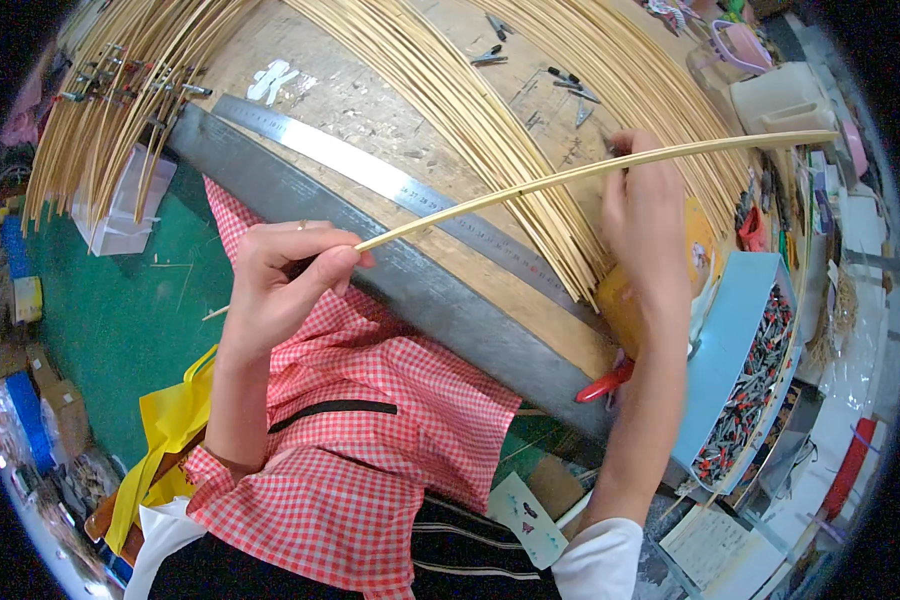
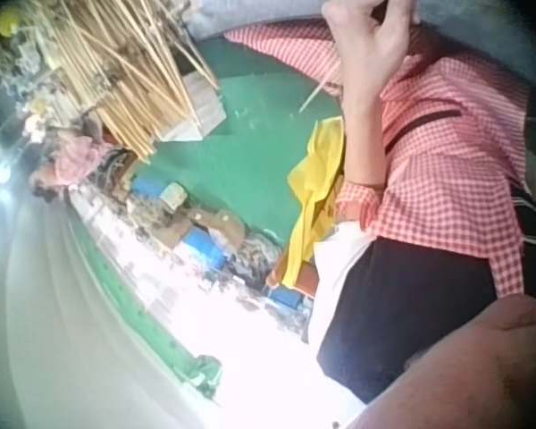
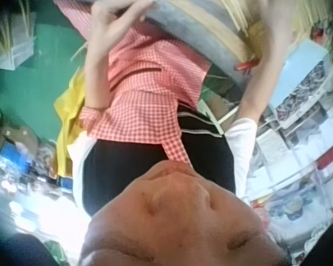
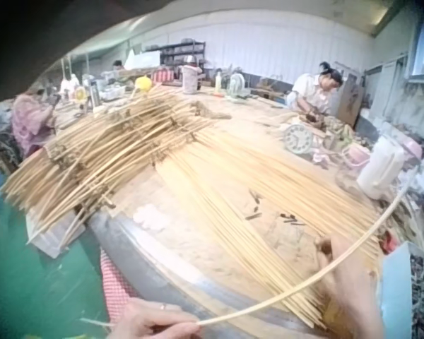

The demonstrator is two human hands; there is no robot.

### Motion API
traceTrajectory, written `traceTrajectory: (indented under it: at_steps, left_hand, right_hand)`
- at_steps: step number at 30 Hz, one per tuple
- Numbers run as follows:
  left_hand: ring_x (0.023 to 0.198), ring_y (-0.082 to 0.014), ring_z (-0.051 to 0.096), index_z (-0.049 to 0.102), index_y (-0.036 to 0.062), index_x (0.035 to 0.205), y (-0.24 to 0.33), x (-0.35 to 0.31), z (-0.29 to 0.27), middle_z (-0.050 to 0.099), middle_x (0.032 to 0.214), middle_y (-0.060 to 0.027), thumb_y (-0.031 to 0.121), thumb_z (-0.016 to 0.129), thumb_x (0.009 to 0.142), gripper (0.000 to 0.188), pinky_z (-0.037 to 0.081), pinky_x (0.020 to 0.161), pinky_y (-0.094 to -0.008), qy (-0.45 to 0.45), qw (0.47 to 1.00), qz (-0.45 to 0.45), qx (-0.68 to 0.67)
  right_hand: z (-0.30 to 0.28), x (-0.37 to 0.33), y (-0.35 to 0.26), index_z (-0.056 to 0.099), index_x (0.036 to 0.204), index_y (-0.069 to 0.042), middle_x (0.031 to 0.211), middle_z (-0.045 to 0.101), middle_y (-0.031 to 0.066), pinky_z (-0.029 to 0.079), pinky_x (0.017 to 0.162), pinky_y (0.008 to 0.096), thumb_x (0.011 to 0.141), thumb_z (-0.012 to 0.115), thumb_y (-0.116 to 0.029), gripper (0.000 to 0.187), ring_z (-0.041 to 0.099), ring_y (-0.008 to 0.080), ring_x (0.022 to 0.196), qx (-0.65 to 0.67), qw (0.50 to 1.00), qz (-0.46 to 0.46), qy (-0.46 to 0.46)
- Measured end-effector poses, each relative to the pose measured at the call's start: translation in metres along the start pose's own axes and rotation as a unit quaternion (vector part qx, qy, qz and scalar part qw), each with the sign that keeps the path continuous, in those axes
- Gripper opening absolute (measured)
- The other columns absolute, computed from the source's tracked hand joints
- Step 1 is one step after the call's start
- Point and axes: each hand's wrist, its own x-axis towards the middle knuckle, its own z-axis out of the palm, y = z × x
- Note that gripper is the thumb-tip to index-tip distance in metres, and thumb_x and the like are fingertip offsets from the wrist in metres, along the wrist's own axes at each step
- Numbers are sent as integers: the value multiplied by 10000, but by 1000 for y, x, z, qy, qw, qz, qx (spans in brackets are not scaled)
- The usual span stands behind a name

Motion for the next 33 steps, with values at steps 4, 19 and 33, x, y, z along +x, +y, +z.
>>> traceTrajectory:
  at_steps: [4,19,33]
  left_hand:
    - [552,-82,527,688,-35,833,-1,0,4,629,678,-58,49,613,860,116,387,492,-224,7,1000,15,-4]
    - [543,-108,574,691,-17,841,1,-5,29,643,675,-70,78,623,859,118,435,504,-236,-2,999,40,-1]
    - [615,-116,620,702,-24,897,-7,-1,15,666,707,-86,127,601,893,181,475,553,-241,-141,987,-47,-60]
  right_hand:
    - [-7,-44,-84,573,980,33,790,605,160,477,657,344,853,573,-42,147,600,245,683,179,978,81,-73]
    - [37,-103,-138,613,1077,98,824,618,121,528,551,237,897,526,64,203,577,111,600,601,772,202,42]
    - [22,-93,-115,626,974,75,932,628,134,503,594,240,900,574,-11,125,595,134,695,632,736,211,117]
